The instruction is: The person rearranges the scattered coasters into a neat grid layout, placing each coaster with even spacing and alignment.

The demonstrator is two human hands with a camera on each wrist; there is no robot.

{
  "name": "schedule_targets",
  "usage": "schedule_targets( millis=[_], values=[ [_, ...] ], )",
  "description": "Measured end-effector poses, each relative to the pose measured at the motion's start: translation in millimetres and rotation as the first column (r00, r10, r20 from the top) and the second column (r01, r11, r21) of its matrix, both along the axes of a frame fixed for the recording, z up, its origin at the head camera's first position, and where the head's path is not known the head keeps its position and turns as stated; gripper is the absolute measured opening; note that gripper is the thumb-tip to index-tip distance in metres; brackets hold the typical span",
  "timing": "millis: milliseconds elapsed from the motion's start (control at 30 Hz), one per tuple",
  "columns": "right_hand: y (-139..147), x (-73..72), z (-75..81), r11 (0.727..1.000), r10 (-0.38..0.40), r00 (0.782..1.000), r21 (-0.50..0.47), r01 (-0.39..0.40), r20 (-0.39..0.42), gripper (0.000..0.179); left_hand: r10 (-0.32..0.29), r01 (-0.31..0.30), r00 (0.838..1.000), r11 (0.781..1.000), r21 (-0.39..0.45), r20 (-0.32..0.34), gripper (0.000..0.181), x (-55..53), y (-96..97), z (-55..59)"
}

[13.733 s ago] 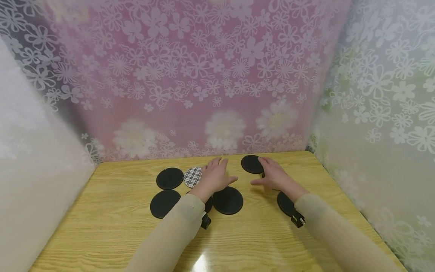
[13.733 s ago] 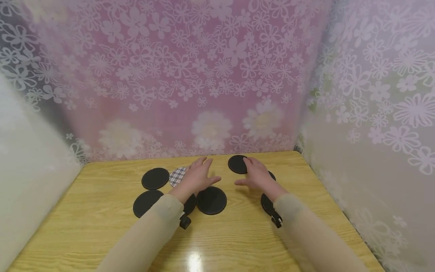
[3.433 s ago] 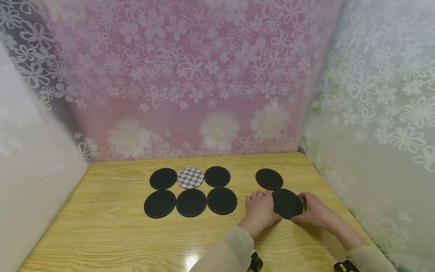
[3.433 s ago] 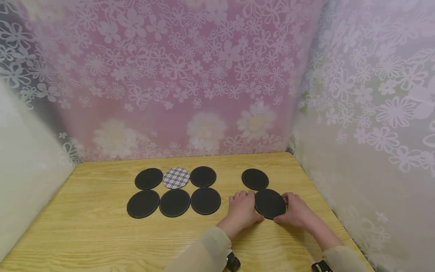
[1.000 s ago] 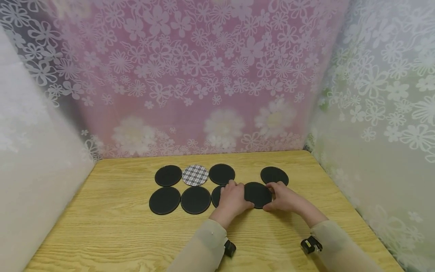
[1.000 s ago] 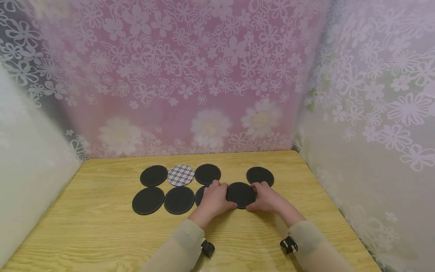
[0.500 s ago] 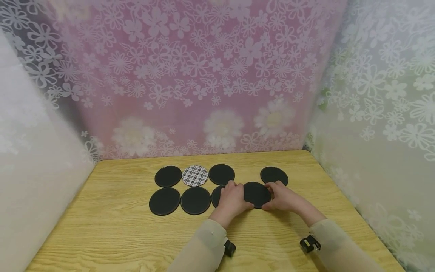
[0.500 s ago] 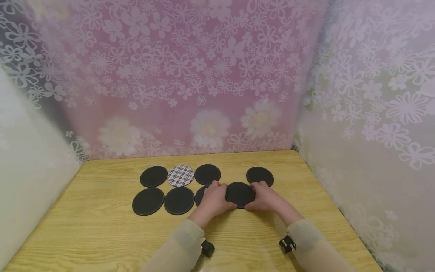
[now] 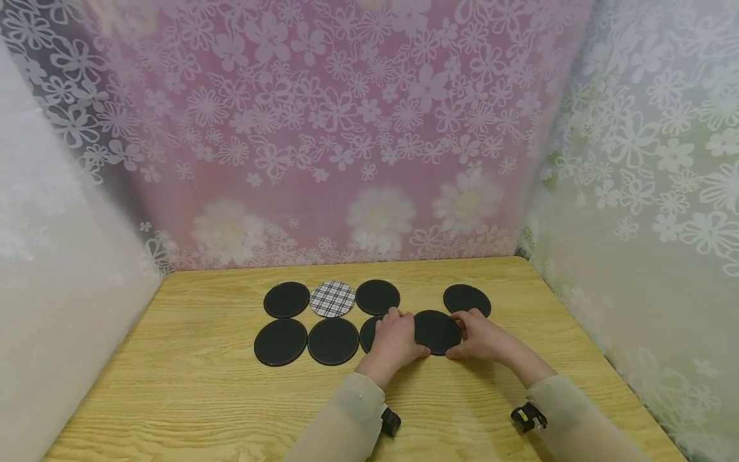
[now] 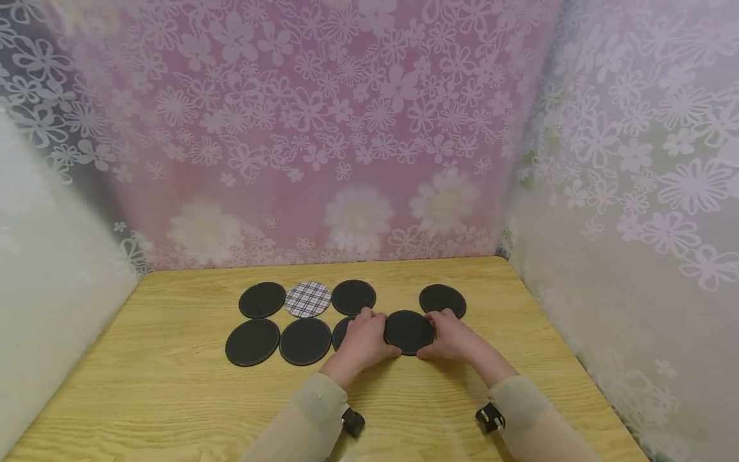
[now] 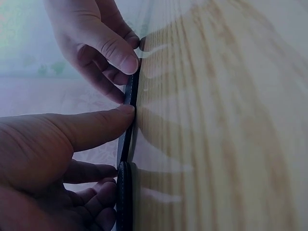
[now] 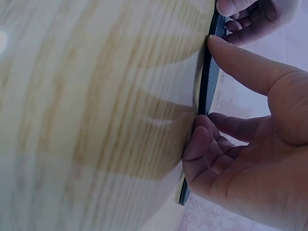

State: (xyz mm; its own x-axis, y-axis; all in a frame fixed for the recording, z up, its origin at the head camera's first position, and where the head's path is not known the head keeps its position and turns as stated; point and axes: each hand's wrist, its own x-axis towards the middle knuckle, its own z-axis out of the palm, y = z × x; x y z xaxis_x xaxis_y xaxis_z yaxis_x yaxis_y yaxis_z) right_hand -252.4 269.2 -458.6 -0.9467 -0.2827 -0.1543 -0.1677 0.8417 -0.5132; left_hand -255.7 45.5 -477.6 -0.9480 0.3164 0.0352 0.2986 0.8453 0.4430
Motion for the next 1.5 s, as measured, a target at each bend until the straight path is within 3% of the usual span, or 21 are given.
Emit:
schedule_targets(
  millis=[233, 467, 733, 967, 1233, 1500],
  values=[
    [0.9, 2.1, 0.2, 1.0, 0.016, 1.0, 0.0, -0.016, -0.021, 0.093, -0.002, 0.002, 1.0, 1.0, 0.009, 0.009, 0.063, 0.3, -0.8, 0.9],
    [6.4, 7.0, 6.1, 0.998, 0.021, 1.0, -0.068, -0.02, 0.019, 0.096, -0.015, 0.014, 0.999, 1.0, 0.026, 0.031, 0.066, -0.3, -3.7, 3.7],
    [21.9, 3.6, 8.1, 0.998, 0.008, 0.999, -0.069, -0.012, -0.054, 0.091, -0.017, 0.014, 0.999, 0.998, 0.054, 0.044, 0.066, -2.6, -3.8, 13.6],
    [34.4, -6.4, 7.7, 1.0, -0.008, 0.991, -0.013, 0.006, -0.137, 0.093, -0.018, 0.019, 1.0, 1.0, 0.009, -0.011, 0.067, -6.8, 0.3, 22.0],
    [47.3, -18.3, 5.3, 0.999, -0.011, 0.981, 0.035, 0.018, -0.193, 0.097, -0.043, 0.041, 0.998, 0.998, -0.054, -0.046, 0.067, -23.8, 6.8, 32.8],
    [61.4, -34.5, 1.2, 0.998, -0.011, 0.977, 0.056, 0.023, -0.212, 0.101, -0.061, 0.057, 0.998, 0.991, -0.118, -0.028, 0.075, -46.4, 22.6, 36.3]
  ],
)
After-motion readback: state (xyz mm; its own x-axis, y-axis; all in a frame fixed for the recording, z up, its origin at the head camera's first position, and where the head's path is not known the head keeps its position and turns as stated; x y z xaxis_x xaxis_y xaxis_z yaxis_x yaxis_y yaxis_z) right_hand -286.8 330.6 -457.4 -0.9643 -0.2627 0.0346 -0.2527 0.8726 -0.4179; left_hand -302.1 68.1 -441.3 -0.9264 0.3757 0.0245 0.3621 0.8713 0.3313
